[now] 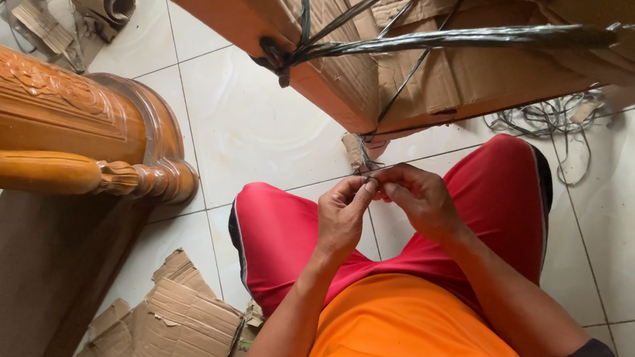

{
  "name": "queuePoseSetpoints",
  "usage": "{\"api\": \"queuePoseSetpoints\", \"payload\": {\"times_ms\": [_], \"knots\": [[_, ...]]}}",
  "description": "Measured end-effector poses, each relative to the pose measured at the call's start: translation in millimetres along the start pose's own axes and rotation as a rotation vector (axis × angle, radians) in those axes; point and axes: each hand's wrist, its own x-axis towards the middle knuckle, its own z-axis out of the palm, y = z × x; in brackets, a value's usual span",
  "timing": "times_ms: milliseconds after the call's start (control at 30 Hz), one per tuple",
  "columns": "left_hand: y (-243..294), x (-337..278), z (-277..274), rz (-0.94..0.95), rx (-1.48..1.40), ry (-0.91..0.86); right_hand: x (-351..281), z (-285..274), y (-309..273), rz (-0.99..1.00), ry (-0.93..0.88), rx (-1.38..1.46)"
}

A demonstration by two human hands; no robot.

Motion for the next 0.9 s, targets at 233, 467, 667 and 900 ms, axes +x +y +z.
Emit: {"api": "queuePoseSetpoints", "payload": {"times_ms": [233,467,667,900], "knots": [[11.9,-7.5,-2.1,0.058,0.128,-0.007,6.0,-6.0,30.7,0.012,0.018,0.072],[-5.1,-14.6,-15.4,0.012,0.221,0.116,11.6,4.0,28.9,0.027,0.063,-0.071],[-21.9,-39.5,-54.2,0.378,0.903,0.472,24.8,32.8,-24.2,-0.356,0.174,-0.512],[-24.8,-96.8,-119.2,0.237,1.176,0.809,26.0,31.2,-13.6,-0.684,0.044,-0.534]]}}
